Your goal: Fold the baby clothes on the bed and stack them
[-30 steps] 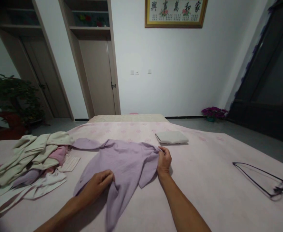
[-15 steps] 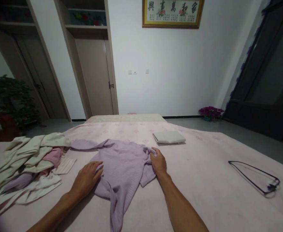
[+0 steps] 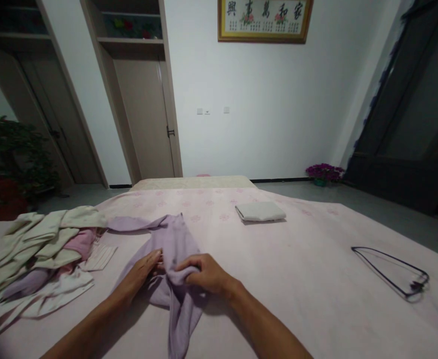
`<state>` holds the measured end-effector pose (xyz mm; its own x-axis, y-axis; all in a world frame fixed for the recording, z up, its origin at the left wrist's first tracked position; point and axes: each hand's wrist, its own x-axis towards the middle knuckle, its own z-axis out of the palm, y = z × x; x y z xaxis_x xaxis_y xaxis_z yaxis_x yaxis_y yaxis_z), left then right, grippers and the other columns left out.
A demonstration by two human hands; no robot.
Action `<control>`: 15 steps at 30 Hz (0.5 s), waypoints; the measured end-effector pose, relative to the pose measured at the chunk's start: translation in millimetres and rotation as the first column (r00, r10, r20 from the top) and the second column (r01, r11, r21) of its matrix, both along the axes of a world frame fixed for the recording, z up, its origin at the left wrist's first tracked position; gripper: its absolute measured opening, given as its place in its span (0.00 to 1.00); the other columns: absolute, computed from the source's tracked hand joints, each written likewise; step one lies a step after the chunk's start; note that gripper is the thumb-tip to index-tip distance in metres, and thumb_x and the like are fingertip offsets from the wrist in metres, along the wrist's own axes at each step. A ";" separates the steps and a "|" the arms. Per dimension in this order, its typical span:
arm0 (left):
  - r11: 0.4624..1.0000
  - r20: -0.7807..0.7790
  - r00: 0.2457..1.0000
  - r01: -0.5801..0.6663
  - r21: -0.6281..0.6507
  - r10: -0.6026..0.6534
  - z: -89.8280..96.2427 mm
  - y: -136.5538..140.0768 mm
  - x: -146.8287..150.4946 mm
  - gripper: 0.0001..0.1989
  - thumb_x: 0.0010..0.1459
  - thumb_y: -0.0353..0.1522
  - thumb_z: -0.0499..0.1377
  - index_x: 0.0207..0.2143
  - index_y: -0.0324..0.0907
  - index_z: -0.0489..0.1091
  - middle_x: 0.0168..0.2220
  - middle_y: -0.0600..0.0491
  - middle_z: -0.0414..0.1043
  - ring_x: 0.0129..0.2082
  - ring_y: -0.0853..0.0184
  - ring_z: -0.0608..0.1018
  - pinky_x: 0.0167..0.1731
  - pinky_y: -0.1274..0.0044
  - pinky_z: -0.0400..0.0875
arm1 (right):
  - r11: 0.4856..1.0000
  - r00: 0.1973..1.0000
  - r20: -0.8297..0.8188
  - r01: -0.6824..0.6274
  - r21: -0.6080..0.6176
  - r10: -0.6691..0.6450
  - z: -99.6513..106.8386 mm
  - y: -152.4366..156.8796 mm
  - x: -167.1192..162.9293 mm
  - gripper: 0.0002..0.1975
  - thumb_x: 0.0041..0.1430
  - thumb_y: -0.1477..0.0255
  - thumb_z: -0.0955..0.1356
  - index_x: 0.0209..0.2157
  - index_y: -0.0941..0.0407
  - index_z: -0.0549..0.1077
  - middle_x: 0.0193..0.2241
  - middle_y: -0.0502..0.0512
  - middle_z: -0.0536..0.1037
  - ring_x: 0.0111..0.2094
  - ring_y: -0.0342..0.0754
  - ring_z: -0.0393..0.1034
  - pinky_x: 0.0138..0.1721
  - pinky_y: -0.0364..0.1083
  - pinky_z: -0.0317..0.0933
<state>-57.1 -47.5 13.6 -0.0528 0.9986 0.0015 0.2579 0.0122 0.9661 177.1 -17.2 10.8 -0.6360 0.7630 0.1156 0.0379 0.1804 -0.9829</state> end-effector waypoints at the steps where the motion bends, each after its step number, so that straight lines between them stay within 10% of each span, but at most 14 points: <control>1: 1.000 0.044 0.999 -0.004 -0.006 0.004 0.8 -0.9 1.3 0.24 0.55 0.49 0.59 0.46 0.43 0.76 0.49 0.41 0.77 0.46 0.54 0.80 0.44 0.69 0.74 | 0.995 0.995 0.046 -0.085 0.043 0.083 1.4 -9.3 -7.8 0.19 0.46 0.75 0.71 0.43 0.55 0.82 0.36 0.52 0.81 0.36 0.46 0.73 0.40 0.44 0.65; 10: 0.994 0.359 0.928 -0.105 0.013 0.093 -14.1 -0.5 -0.4 0.27 0.53 0.39 0.62 0.54 0.38 0.70 0.50 0.42 0.77 0.46 0.55 0.80 0.46 0.69 0.74 | 0.942 0.939 0.074 -0.332 -0.053 0.335 13.8 -22.8 -12.6 0.25 0.53 0.62 0.74 0.52 0.55 0.78 0.44 0.56 0.80 0.40 0.46 0.73 0.42 0.43 0.65; 15: 0.989 0.407 0.904 -0.145 0.007 0.130 -6.2 -3.6 9.6 0.28 0.53 0.42 0.63 0.54 0.40 0.71 0.49 0.43 0.77 0.44 0.58 0.81 0.44 0.70 0.74 | 0.973 0.986 -0.116 -0.136 -0.187 0.116 22.1 0.7 1.0 0.26 0.53 0.54 0.73 0.47 0.59 0.78 0.40 0.59 0.81 0.38 0.47 0.75 0.43 0.48 0.66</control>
